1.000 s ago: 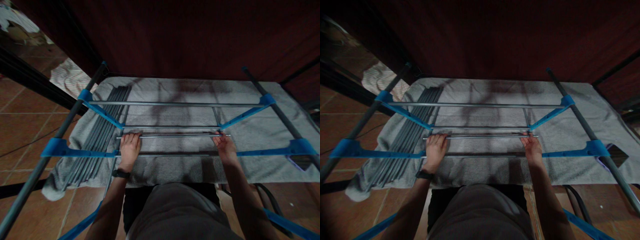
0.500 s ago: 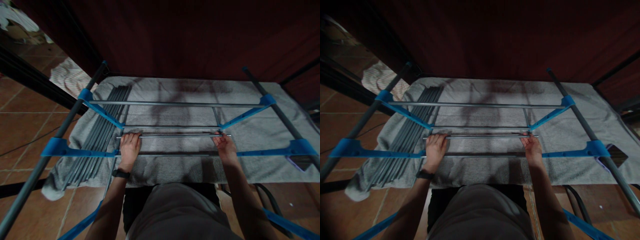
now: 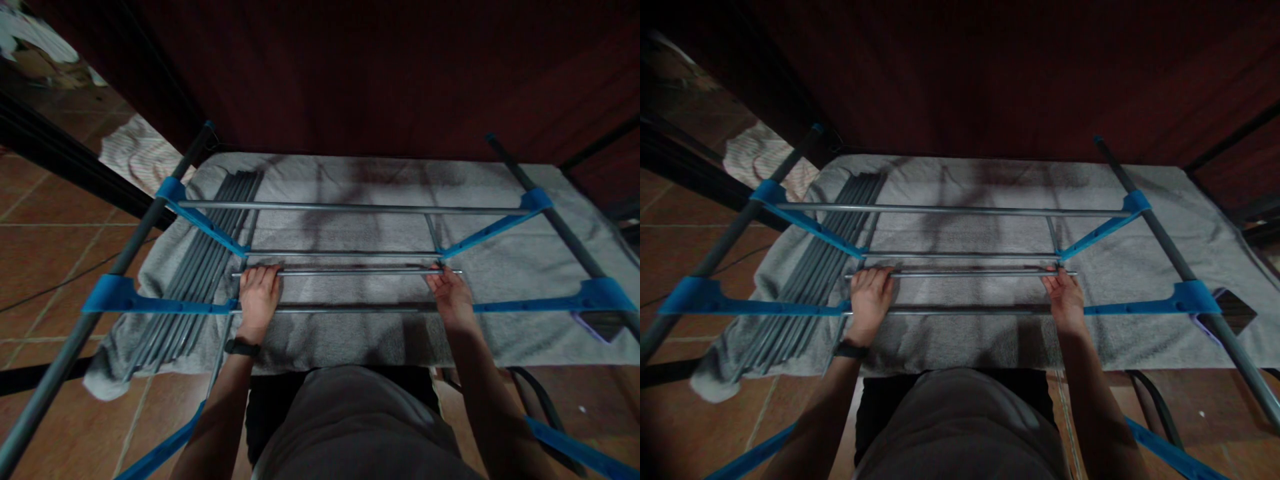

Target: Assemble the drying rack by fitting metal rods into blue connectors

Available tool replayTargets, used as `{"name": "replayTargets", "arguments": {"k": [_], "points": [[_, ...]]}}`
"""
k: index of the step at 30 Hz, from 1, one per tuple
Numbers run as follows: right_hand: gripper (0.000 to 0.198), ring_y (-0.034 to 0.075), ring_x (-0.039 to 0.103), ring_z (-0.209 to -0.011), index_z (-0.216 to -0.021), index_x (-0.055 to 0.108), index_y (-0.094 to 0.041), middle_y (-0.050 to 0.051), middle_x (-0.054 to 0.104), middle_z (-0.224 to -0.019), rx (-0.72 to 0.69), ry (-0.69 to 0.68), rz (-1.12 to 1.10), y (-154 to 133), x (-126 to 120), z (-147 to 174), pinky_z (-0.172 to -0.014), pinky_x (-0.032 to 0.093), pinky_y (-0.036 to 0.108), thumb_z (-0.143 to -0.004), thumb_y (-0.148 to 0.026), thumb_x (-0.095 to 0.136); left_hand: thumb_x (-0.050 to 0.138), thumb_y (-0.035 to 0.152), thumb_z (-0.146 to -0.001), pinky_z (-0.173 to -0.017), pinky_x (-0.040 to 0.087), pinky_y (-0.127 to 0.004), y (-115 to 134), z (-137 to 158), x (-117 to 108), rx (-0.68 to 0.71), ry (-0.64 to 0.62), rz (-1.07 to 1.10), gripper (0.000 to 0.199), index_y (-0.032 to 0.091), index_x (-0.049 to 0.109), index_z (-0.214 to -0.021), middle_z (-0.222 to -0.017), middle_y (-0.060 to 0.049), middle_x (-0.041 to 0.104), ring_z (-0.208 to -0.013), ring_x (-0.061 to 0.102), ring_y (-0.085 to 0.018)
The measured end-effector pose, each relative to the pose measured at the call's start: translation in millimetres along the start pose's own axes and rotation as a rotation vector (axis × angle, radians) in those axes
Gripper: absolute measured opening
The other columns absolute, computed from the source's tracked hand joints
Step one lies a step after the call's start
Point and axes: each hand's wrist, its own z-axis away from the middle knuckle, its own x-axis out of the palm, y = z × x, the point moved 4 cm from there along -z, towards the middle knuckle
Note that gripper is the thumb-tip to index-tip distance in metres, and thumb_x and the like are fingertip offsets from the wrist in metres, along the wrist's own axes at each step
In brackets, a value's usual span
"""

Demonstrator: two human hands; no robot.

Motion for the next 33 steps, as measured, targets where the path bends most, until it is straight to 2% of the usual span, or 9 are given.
{"name": "replayTargets", "arguments": {"k": [8, 23, 33], "points": [[0.010, 0.010, 0.070, -0.075, -0.079, 0.059, -0.022, -0.004, 0.071, -0.077, 0.038, 0.024, -0.035, -0.5, 0.7, 0.7, -0.080, 0.058, 0.027, -0.086, -0.019, 0.066, 0.043, 0.028, -0.101, -0.095, 0.041, -0.043, -0.6, 0.5, 0.1, -0.004, 0.011, -0.003, 0.031, 0.016, 0.067, -0.118, -0.097, -0.011, 0.069, -0.096, 0.059, -0.029], [0.014, 0.011, 0.068, -0.074, -0.079, 0.058, -0.023, -0.004, 0.069, -0.076, 0.024, 0.021, -0.013, -0.1, 1.1, 0.3, -0.084, 0.057, 0.030, -0.085, -0.025, 0.070, 0.042, 0.030, -0.101, -0.096, 0.041, -0.046, -3.3, 0.7, 1.8, -0.047, -0.013, 0.058, 0.032, 0.019, 0.067, -0.117, -0.098, -0.012, 0.069, -0.099, 0.060, -0.030], [0.007, 0.011, 0.069, -0.077, -0.082, 0.063, -0.022, -0.003, 0.072, -0.083, 0.027, -0.013, -0.008, -3.2, 3.5, 4.0, -0.080, 0.057, 0.027, -0.087, -0.022, 0.059, 0.042, 0.030, -0.101, -0.095, 0.041, -0.044, -2.1, -0.2, 2.0, -0.028, -0.015, 0.028, 0.031, 0.018, 0.066, -0.116, -0.098, -0.011, 0.070, -0.099, 0.060, -0.029]]}}
